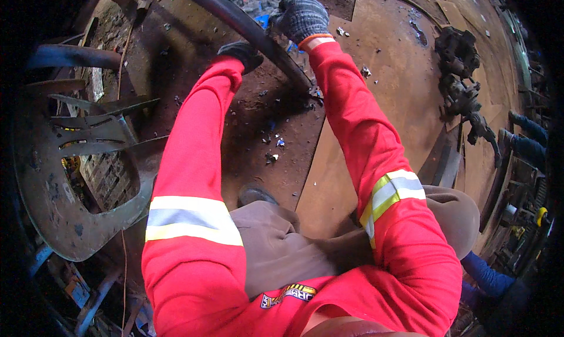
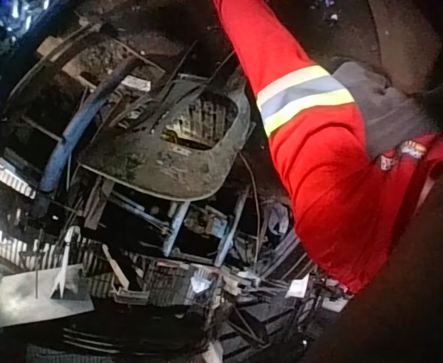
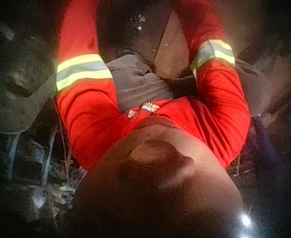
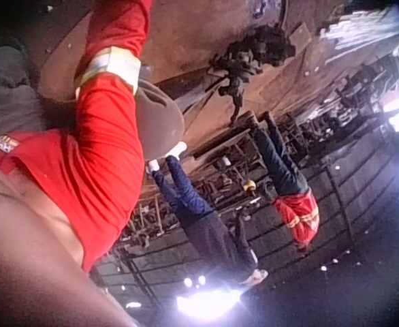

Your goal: The person scrapes blue paint off a curved metal plate using a handheld tool. They repeatedly rub the tool along the surface to remove paint chips, which fall onto the floor.

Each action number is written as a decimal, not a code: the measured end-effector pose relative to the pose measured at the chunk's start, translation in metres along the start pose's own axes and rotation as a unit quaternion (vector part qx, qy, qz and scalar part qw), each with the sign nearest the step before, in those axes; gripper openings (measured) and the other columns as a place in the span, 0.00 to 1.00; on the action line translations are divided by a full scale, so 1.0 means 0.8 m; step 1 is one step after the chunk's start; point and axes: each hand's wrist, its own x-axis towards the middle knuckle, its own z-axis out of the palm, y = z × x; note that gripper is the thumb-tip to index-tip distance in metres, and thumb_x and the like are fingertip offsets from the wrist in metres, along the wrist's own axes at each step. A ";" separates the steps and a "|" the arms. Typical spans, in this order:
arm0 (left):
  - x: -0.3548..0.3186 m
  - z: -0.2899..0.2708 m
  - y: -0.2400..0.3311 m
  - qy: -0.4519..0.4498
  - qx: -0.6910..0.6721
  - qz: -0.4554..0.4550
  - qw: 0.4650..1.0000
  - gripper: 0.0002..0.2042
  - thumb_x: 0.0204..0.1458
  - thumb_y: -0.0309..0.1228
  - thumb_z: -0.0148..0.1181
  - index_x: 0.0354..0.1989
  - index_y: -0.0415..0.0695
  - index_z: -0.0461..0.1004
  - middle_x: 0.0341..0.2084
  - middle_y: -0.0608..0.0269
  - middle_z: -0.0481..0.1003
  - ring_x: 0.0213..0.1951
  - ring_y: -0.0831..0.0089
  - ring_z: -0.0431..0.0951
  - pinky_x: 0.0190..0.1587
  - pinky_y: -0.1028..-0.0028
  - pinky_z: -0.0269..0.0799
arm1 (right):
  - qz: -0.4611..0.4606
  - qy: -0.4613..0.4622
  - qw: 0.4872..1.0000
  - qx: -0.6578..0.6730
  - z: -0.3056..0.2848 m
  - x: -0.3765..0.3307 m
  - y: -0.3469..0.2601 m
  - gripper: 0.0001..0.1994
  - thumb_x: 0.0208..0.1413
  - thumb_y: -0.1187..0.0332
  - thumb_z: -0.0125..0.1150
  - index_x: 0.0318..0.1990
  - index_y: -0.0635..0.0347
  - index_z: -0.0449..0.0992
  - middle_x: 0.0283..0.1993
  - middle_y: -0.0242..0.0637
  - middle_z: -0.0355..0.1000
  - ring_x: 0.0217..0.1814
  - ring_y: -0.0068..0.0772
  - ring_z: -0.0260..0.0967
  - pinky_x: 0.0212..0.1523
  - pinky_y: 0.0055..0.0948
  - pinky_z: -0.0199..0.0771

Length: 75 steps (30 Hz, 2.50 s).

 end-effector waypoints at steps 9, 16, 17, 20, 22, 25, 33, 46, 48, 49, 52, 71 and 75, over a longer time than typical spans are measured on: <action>-0.005 -0.004 -0.005 0.017 0.029 0.033 0.999 0.25 0.48 0.52 0.51 0.51 0.52 0.72 0.47 0.52 0.74 0.51 0.53 0.72 0.52 0.58 0.67 | -0.088 0.069 0.991 0.079 0.024 0.011 0.028 0.16 0.39 0.54 0.63 0.30 0.56 0.81 0.31 0.49 0.75 0.35 0.52 0.74 0.38 0.44 0.75; -0.007 -0.012 -0.014 -0.033 0.022 0.033 0.999 0.22 0.50 0.48 0.50 0.47 0.47 0.74 0.45 0.51 0.74 0.48 0.54 0.74 0.51 0.58 0.68 | 0.031 0.066 0.954 0.291 0.036 -0.001 0.063 0.12 0.43 0.62 0.66 0.33 0.60 0.81 0.32 0.42 0.78 0.32 0.35 0.76 0.38 0.32 0.75; -0.006 -0.011 -0.017 -0.042 0.023 0.035 0.998 0.22 0.51 0.47 0.49 0.47 0.45 0.74 0.46 0.52 0.74 0.49 0.55 0.74 0.52 0.58 0.68 | 0.022 0.064 0.929 0.363 0.033 -0.009 0.060 0.10 0.45 0.65 0.66 0.34 0.61 0.81 0.32 0.40 0.78 0.32 0.30 0.76 0.38 0.28 0.75; 0.002 -0.008 -0.013 -0.022 0.018 0.031 0.999 0.22 0.50 0.49 0.51 0.46 0.47 0.74 0.42 0.50 0.75 0.47 0.52 0.74 0.50 0.57 0.68 | 0.011 0.085 0.915 0.394 0.040 -0.019 0.044 0.10 0.45 0.67 0.67 0.34 0.62 0.81 0.32 0.39 0.79 0.34 0.27 0.75 0.39 0.26 0.75; 0.005 0.004 -0.022 0.042 -0.003 0.063 0.997 0.23 0.50 0.49 0.51 0.47 0.46 0.74 0.42 0.50 0.75 0.47 0.52 0.74 0.50 0.57 0.68 | -0.001 0.104 0.945 0.311 0.033 -0.019 0.025 0.11 0.44 0.64 0.66 0.33 0.60 0.81 0.32 0.41 0.78 0.34 0.33 0.76 0.39 0.29 0.75; 0.007 0.010 -0.023 0.083 -0.009 0.079 0.993 0.23 0.50 0.50 0.51 0.48 0.47 0.73 0.44 0.50 0.75 0.48 0.53 0.74 0.50 0.57 0.68 | 0.002 0.075 0.977 0.198 0.017 -0.015 0.014 0.12 0.44 0.60 0.64 0.33 0.56 0.82 0.32 0.44 0.77 0.35 0.42 0.75 0.40 0.34 0.74; -0.003 -0.007 0.001 -0.014 0.029 0.021 0.999 0.25 0.49 0.52 0.51 0.52 0.51 0.72 0.47 0.53 0.74 0.50 0.56 0.73 0.50 0.59 0.68 | -0.037 0.003 0.998 0.041 0.013 0.011 0.014 0.15 0.40 0.58 0.64 0.31 0.59 0.81 0.33 0.51 0.75 0.37 0.53 0.74 0.39 0.45 0.75; 0.000 0.035 -0.016 -0.043 0.001 0.055 0.998 0.23 0.54 0.49 0.47 0.50 0.44 0.73 0.43 0.50 0.76 0.47 0.55 0.75 0.51 0.59 0.69 | 0.124 0.106 0.948 0.273 0.052 -0.013 0.113 0.19 0.46 0.54 0.57 0.30 0.64 0.79 0.28 0.53 0.74 0.29 0.49 0.73 0.39 0.44 0.74; -0.007 0.052 -0.008 -0.099 -0.164 0.051 0.980 0.24 0.55 0.48 0.47 0.49 0.42 0.73 0.42 0.50 0.76 0.47 0.57 0.75 0.51 0.61 0.69 | 0.214 0.043 0.743 0.632 0.065 -0.050 0.120 0.17 0.52 0.54 0.56 0.38 0.60 0.76 0.35 0.48 0.74 0.36 0.47 0.72 0.42 0.47 0.73; -0.015 0.067 -0.005 -0.136 -0.303 0.053 0.942 0.23 0.56 0.47 0.47 0.48 0.42 0.73 0.40 0.51 0.76 0.45 0.59 0.75 0.50 0.62 0.69 | 0.274 -0.003 0.453 0.848 0.061 -0.083 0.095 0.15 0.56 0.56 0.55 0.43 0.56 0.73 0.40 0.45 0.72 0.43 0.48 0.70 0.46 0.49 0.71; -0.056 0.083 0.052 -0.105 -0.589 0.024 0.801 0.17 0.61 0.37 0.41 0.44 0.40 0.74 0.35 0.56 0.77 0.38 0.65 0.75 0.46 0.69 0.69 | 0.268 -0.031 0.213 0.939 0.040 -0.155 0.052 0.20 0.58 0.50 0.51 0.46 0.56 0.71 0.47 0.43 0.70 0.51 0.47 0.66 0.53 0.55 0.66; -0.155 0.096 -0.012 0.134 -0.114 -0.252 0.952 0.21 0.56 0.41 0.42 0.33 0.36 0.77 0.29 0.45 0.78 0.34 0.53 0.78 0.39 0.56 0.72 | 0.264 -0.063 0.019 0.962 0.067 -0.243 -0.085 0.13 0.57 0.71 0.54 0.50 0.61 0.73 0.49 0.37 0.73 0.53 0.30 0.68 0.59 0.31 0.64; -0.175 0.082 -0.145 0.058 0.216 -0.189 0.956 0.18 0.57 0.42 0.45 0.39 0.42 0.77 0.37 0.45 0.77 0.35 0.54 0.79 0.35 0.59 0.74 | 0.113 -0.124 0.352 0.921 -0.010 -0.255 -0.106 0.25 0.52 0.82 0.54 0.59 0.62 0.64 0.55 0.36 0.68 0.56 0.26 0.65 0.57 0.27 0.66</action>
